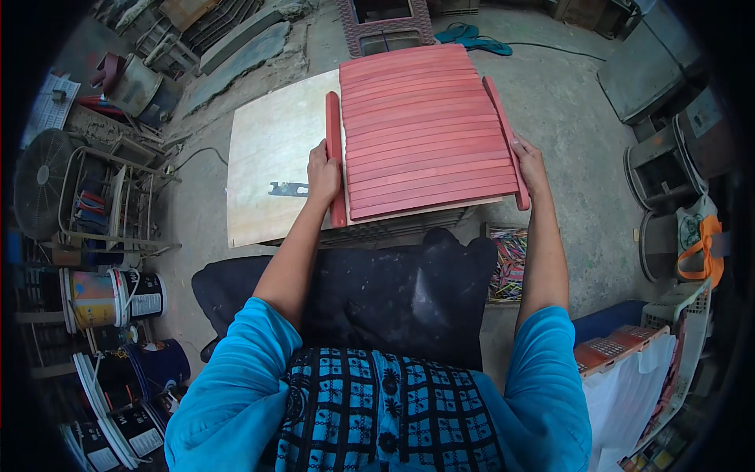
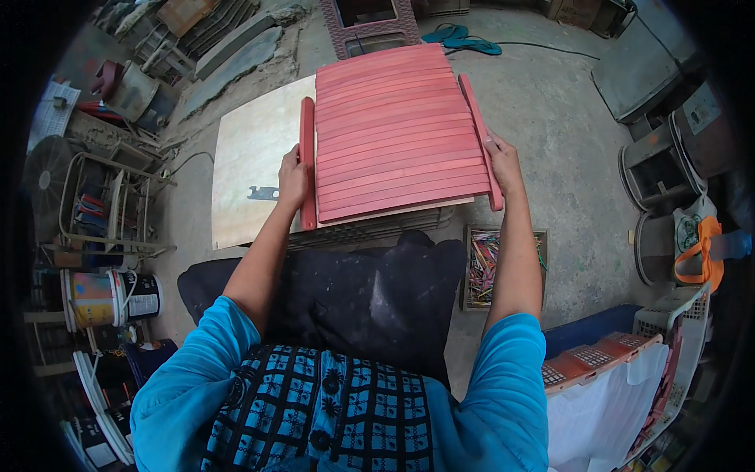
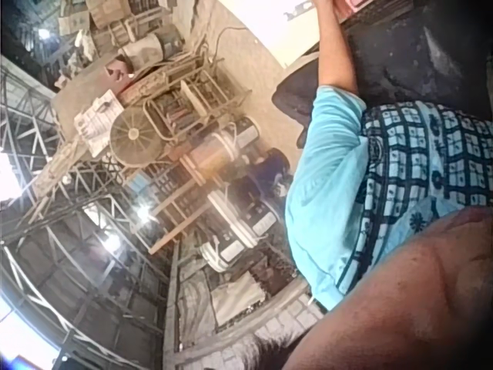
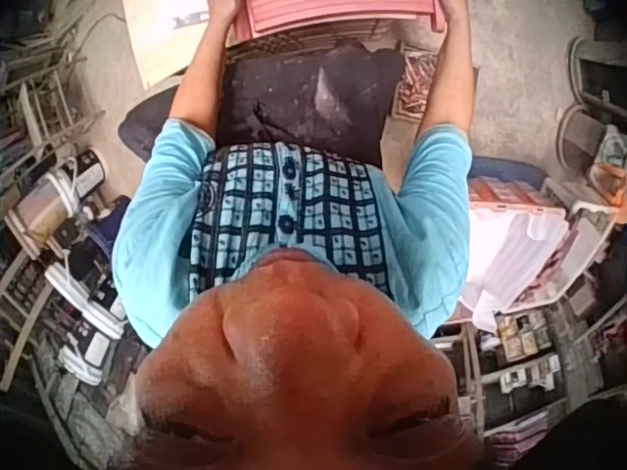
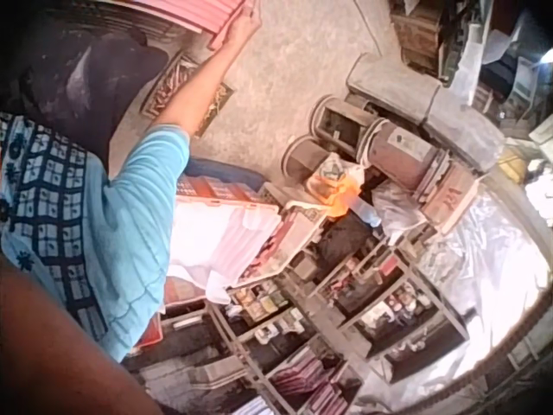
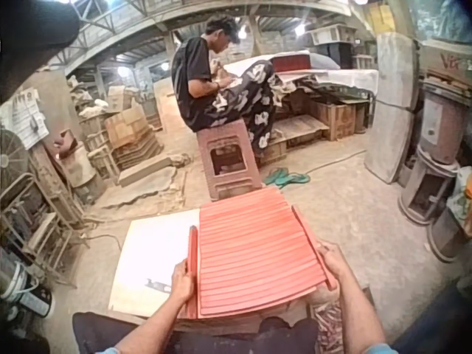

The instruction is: The person assembles a wooden structure by picking red slats from a crate and aligning them side-by-side on a wooden base, securing them one by one.

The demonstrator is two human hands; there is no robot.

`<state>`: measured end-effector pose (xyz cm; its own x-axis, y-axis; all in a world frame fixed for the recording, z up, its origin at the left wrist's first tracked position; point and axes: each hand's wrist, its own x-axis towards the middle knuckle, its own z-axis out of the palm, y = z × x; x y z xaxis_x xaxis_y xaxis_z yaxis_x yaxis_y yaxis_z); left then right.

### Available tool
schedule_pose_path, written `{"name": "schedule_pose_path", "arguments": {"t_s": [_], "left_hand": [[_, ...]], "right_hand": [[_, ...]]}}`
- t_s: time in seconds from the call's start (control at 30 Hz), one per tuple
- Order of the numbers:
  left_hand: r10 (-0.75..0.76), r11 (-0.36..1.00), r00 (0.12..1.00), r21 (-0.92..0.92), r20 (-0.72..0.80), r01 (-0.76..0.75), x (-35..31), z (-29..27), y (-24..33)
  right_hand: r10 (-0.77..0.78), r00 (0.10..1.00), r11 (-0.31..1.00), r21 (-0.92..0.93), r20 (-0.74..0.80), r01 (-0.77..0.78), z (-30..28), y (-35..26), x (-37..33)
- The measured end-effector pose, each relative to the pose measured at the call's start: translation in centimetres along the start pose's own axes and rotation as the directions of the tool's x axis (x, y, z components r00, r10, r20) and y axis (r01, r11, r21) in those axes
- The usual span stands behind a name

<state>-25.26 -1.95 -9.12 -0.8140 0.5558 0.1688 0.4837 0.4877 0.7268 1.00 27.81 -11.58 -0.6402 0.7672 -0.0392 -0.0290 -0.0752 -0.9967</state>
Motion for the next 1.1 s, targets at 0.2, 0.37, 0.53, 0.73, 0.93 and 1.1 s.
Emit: {"name": "schedule_pose_path", "arguments": {"t_s": [0.2, 0.37, 0.53, 0.73, 0.93, 1.1], "left_hand": [[-0.096, 0.989, 0.995, -0.114, -0.005, 0.095, -0.7, 1.3, 0.7], [-0.091, 0.879, 0.995, -0.467, 0.038, 0.099, -0.1, 2.9, -2.1], [-0.113, 0.775, 0.991, -0.618, 0.076, 0.135, 0.0, 3.4, -2.7], [-0.117, 0.797, 0.992, -0.592, 0.046, 0.121, -0.1, 3.5, -2.3], [-0.16, 0.532, 0.97, -0.812, 0.182, 0.24, -0.6, 2.8, -0.9], [-0.05, 0.827, 0.997, -0.558, 0.055, 0.072, -0.8, 2.9, -2.7]], "right_hand": [[-0.03, 1.0, 0.999, -0.011, -0.008, 0.03, -0.2, 0.3, 0.1], [-0.039, 0.999, 0.999, -0.004, 0.003, 0.039, -0.1, 0.6, 0.4], [-0.076, 0.997, 0.996, -0.056, 0.008, 0.077, 0.2, 0.3, 0.1], [-0.071, 0.997, 0.995, -0.073, 0.001, 0.071, 0.2, 0.5, 0.2], [-0.028, 1.0, 1.0, -0.009, 0.0, 0.028, -0.3, 0.4, 0.1], [-0.019, 1.0, 0.999, -0.033, 0.001, 0.019, 0.0, 0.5, 0.2]]}}
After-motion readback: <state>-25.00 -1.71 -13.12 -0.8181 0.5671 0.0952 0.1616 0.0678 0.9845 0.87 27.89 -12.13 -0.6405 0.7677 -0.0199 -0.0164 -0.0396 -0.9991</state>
